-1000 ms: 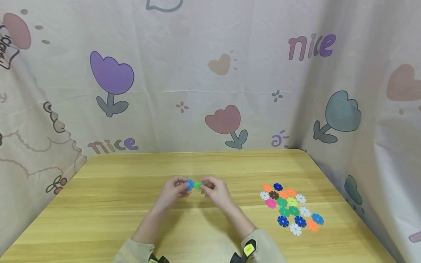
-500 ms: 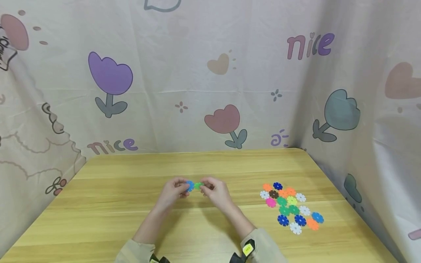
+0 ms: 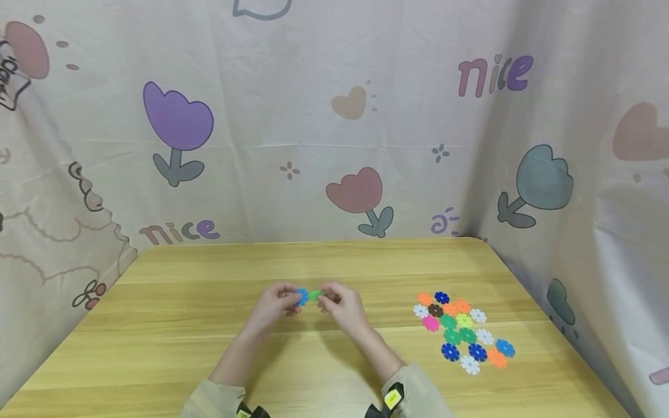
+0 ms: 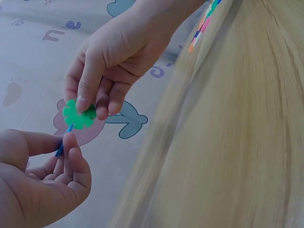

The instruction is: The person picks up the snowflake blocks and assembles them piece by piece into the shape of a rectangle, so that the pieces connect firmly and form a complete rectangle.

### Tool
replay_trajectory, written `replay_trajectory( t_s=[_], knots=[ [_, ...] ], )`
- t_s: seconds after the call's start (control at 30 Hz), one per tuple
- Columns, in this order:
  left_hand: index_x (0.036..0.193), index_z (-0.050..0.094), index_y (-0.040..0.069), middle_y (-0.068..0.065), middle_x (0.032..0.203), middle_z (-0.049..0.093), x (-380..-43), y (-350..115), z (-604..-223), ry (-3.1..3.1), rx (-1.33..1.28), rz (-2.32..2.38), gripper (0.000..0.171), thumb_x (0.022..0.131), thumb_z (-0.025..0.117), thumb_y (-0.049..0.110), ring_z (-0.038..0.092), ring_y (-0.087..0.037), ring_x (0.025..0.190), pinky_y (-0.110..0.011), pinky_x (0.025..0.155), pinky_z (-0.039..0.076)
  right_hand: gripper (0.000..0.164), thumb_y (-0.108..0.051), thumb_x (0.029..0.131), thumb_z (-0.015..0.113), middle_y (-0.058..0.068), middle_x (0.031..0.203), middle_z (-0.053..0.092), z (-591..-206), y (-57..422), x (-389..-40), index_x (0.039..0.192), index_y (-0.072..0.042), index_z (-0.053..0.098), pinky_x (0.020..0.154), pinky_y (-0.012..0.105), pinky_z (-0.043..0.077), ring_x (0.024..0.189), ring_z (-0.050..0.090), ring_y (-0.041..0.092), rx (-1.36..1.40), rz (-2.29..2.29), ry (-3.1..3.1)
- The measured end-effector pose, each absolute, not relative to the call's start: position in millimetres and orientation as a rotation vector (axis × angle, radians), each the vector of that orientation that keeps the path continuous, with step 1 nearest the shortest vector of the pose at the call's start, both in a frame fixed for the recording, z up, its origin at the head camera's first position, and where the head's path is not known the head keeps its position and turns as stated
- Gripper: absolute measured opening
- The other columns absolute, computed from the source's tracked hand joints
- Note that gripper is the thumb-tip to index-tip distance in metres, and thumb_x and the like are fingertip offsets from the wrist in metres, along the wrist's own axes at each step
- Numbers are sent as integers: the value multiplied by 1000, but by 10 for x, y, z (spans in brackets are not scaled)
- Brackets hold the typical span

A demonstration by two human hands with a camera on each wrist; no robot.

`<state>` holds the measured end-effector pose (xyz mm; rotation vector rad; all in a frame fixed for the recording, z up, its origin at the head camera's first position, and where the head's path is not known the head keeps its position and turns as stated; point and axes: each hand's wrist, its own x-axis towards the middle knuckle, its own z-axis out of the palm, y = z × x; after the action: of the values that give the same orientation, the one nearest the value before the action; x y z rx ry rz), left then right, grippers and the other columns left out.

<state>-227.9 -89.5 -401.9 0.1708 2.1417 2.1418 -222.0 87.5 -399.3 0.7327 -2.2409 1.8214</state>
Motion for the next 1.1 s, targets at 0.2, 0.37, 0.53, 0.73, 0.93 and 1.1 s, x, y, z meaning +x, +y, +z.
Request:
replay_trajectory(
  t_s=[0.2, 0.37, 0.53, 0.73, 0.93, 1.1],
  knots=[
    [105, 51, -10, -8, 81, 59, -2276, -866, -4030, 2134, 188, 2134, 20, 91, 54, 3, 58, -12, 65, -24, 64, 50, 12, 12, 83, 59, 26, 79, 63, -4017, 872, -2203, 94, 13, 60, 63, 43, 54, 70, 61, 44, 738, 1831, -2211],
    [103, 51, -11, -9, 80, 59, -2278, -828, -4050, 2122, 166, 2168, 19, 90, 56, 1, 58, -11, 63, -23, 61, 50, 11, 17, 80, 59, 27, 75, 62, -4052, 861, -2207, 91, 15, 59, 59, 44, 54, 66, 60, 44, 811, 1772, -2118],
    [102, 50, -13, -9, 79, 58, -2271, -815, -4079, 2112, 149, 2193, 18, 90, 55, -1, 57, -11, 62, -22, 59, 49, 12, 21, 77, 58, 26, 72, 61, -4099, 848, -2214, 87, 15, 58, 55, 41, 54, 61, 59, 41, 906, 1704, -2043],
    [101, 50, -13, -8, 78, 58, -2249, -796, -4069, 2111, 158, 2222, 17, 89, 55, -2, 56, -10, 61, -20, 58, 48, 11, 22, 76, 58, 26, 70, 60, -4102, 826, -2214, 84, 14, 58, 52, 41, 54, 58, 59, 40, 963, 1665, -1994],
    [102, 50, -12, -8, 79, 58, -2242, -775, -4034, 2100, 146, 2259, 19, 89, 55, 0, 55, -10, 63, -19, 59, 48, 8, 18, 79, 59, 28, 74, 61, -4086, 829, -2222, 86, 14, 59, 56, 40, 55, 61, 61, 39, 896, 1718, -2024],
    [105, 50, -12, -8, 82, 57, -2250, -763, -4035, 2068, 150, 2269, 21, 91, 54, 2, 58, -11, 65, -21, 59, 49, 7, 11, 82, 60, 23, 76, 63, -4071, 851, -2217, 89, 12, 63, 55, 39, 54, 62, 60, 15, 802, 1675, -2086]
  ],
)
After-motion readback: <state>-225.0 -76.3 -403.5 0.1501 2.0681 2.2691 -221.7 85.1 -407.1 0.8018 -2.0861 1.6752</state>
